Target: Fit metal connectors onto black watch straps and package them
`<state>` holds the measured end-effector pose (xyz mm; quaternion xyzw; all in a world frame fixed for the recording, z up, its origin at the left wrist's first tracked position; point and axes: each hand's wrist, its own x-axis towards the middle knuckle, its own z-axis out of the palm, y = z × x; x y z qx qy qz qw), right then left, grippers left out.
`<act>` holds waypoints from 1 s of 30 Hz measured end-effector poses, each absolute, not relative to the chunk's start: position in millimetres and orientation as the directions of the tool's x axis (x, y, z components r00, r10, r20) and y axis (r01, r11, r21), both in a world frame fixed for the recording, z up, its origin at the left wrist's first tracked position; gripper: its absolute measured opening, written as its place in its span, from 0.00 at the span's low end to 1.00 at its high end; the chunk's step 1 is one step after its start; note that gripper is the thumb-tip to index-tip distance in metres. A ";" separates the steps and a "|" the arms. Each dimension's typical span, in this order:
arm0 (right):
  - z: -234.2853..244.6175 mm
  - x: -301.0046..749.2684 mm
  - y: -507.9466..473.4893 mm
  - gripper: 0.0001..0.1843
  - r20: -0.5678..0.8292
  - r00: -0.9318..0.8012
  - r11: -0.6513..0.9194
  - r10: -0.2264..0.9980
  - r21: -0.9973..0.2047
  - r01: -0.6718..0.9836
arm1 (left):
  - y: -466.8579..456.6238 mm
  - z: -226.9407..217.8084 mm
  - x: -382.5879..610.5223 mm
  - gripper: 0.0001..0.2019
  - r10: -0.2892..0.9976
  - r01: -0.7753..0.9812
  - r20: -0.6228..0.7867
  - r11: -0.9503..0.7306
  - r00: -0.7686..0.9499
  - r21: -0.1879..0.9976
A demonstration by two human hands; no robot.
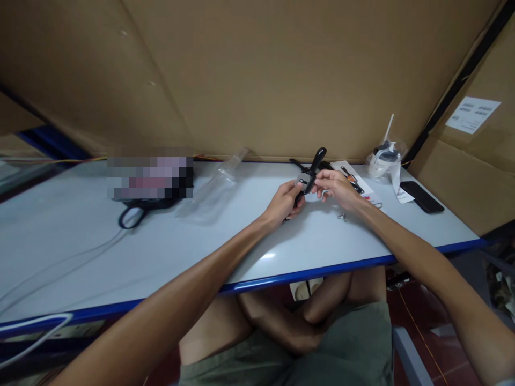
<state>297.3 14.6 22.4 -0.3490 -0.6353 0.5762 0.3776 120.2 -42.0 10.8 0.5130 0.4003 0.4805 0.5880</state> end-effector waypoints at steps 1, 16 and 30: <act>23.0 297.1 14.0 0.09 0.076 -0.469 0.091 0.880 -0.996 0.010 | -42.2 10.9 120.3 0.10 0.976 -0.163 0.022 0.014 0.217 0.987; 27.2 296.2 10.7 0.07 0.067 -0.463 0.097 0.884 -0.994 0.042 | -42.3 11.3 121.9 0.10 0.985 -0.169 -0.009 0.039 0.171 0.985; 63.7 347.4 16.6 0.09 -0.062 -0.586 0.418 0.808 -0.640 0.644 | -38.9 18.4 118.2 0.12 0.980 -0.371 -0.191 0.197 0.054 0.907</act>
